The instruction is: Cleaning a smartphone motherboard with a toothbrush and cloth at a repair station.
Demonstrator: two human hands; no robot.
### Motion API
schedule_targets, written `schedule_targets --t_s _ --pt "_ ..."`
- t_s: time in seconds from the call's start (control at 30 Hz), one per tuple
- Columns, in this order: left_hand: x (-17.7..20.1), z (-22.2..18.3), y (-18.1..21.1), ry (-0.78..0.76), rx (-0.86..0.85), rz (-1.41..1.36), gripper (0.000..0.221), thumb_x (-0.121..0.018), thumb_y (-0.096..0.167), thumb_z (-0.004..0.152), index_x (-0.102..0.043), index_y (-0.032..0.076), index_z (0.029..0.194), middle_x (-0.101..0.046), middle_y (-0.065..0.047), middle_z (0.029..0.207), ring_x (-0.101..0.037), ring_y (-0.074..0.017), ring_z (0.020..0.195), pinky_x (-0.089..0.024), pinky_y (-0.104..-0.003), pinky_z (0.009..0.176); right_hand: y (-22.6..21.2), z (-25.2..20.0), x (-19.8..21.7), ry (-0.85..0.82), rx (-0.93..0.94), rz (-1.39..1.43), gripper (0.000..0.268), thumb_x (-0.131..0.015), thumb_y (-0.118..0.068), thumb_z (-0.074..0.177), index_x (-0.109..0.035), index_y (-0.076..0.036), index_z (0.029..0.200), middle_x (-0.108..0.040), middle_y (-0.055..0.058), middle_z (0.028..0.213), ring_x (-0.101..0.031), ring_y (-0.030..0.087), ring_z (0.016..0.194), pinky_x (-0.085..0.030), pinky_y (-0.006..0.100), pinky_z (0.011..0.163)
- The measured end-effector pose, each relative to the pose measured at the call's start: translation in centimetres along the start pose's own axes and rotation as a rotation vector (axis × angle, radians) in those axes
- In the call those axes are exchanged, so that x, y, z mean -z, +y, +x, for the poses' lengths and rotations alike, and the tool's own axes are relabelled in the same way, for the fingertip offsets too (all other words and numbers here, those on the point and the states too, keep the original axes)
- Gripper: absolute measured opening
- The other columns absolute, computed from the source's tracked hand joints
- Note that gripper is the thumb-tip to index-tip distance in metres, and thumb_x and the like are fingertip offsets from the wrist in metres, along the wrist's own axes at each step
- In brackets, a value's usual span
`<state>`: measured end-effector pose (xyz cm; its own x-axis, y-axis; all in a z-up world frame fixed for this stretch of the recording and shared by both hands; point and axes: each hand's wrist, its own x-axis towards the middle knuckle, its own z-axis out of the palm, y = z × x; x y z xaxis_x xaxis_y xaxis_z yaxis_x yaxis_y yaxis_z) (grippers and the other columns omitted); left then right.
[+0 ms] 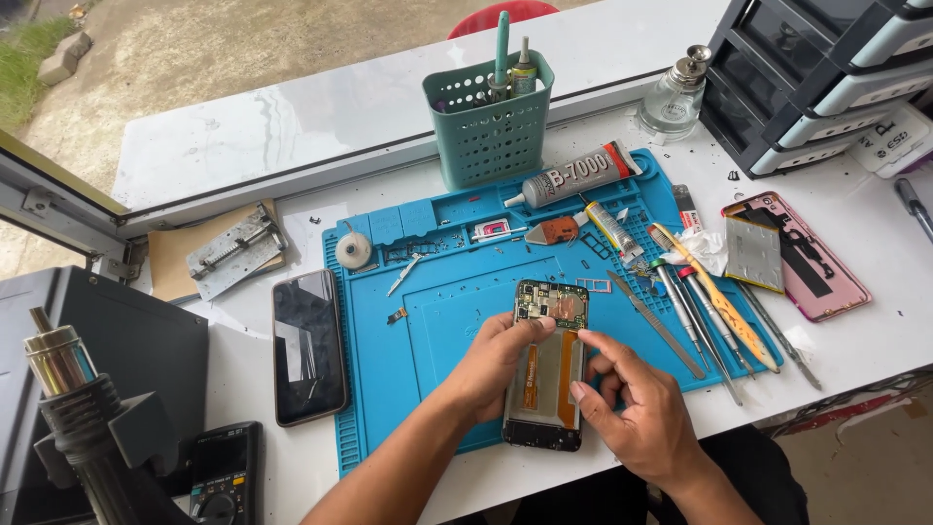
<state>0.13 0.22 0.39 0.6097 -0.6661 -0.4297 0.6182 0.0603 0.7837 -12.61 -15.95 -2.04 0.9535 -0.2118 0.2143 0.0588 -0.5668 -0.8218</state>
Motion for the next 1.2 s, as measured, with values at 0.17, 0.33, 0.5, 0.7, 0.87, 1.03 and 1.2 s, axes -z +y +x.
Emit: schedule_targets --t_s 0.17,0.33,0.5,0.7,0.87,1.03,1.2 --pt "-0.1 -0.3 -0.2 -0.069 -0.008 -0.028 0.022 -0.063 0.030 0.099 -0.065 0.009 0.101 -0.072 -0.010 0.088 -0.071 -0.0266 0.076 -0.058 -0.040 0.062 0.1 -0.1 0.3 -0.011 -0.061 0.089 0.062 -0.071 -0.029 0.087 -0.059 -0.012 0.145 -0.067 0.000 0.084 -0.058 0.012 0.066 -0.054 0.027 0.059" --pt "-0.8 -0.6 0.3 -0.054 0.039 -0.079 0.021 -0.065 0.027 0.097 -0.065 0.007 0.102 -0.070 -0.012 0.088 -0.070 -0.0282 0.076 -0.059 -0.045 0.063 0.5 0.2 0.9 -0.034 -0.165 0.196 0.063 -0.073 -0.026 0.086 -0.060 -0.012 0.146 -0.068 0.001 0.084 -0.057 0.012 0.069 -0.050 0.027 0.059" --pt "-1.1 -0.5 0.7 0.076 0.118 -0.135 0.039 -0.067 0.024 0.089 -0.055 0.008 0.122 -0.069 -0.016 0.104 -0.069 -0.0314 0.087 -0.059 -0.047 0.066 -0.5 1.3 1.6 -0.082 -0.171 0.263 0.057 -0.074 -0.022 0.086 -0.063 -0.012 0.142 -0.066 0.001 0.079 -0.058 0.011 0.064 -0.050 0.026 0.056" --pt "-0.2 -0.4 1.1 0.197 -0.021 -0.137 0.031 -0.062 0.034 0.091 -0.060 0.011 0.111 -0.065 -0.009 0.092 -0.067 -0.0274 0.083 -0.055 -0.042 0.069 -3.0 4.5 1.7 -0.177 -0.158 0.331 0.053 -0.072 -0.020 0.088 -0.064 -0.011 0.139 -0.060 0.002 0.077 -0.060 0.011 0.064 -0.056 0.026 0.058" --pt "0.0 -0.3 1.4 0.233 -0.034 -0.143 0.030 -0.065 0.038 0.091 -0.060 0.012 0.106 -0.067 -0.006 0.086 -0.067 -0.0243 0.077 -0.056 -0.039 0.063 -1.9 4.6 0.5 -0.154 -0.189 0.480 0.054 -0.071 -0.015 0.088 -0.062 -0.006 0.140 -0.060 0.006 0.076 -0.060 0.015 0.063 -0.056 0.028 0.052" --pt "-0.2 -0.2 1.0 0.161 -0.070 -0.160 0.029 -0.068 0.035 0.091 -0.067 0.011 0.108 -0.073 -0.005 0.089 -0.070 -0.0218 0.077 -0.058 -0.036 0.061 -0.8 3.3 -0.1 -0.065 -0.274 0.557 0.055 -0.070 -0.013 0.087 -0.061 -0.005 0.140 -0.062 0.009 0.078 -0.061 0.017 0.057 -0.056 0.030 0.041" --pt "-1.2 -1.0 1.7 0.145 -0.077 -0.100 0.036 -0.062 0.035 0.095 -0.065 0.012 0.122 -0.075 -0.007 0.106 -0.071 -0.0238 0.091 -0.058 -0.035 0.064 -1.1 2.8 -0.1 -0.029 -0.260 0.543 0.055 -0.070 -0.015 0.087 -0.060 -0.006 0.140 -0.064 0.009 0.082 -0.065 0.018 0.062 -0.061 0.030 0.043"
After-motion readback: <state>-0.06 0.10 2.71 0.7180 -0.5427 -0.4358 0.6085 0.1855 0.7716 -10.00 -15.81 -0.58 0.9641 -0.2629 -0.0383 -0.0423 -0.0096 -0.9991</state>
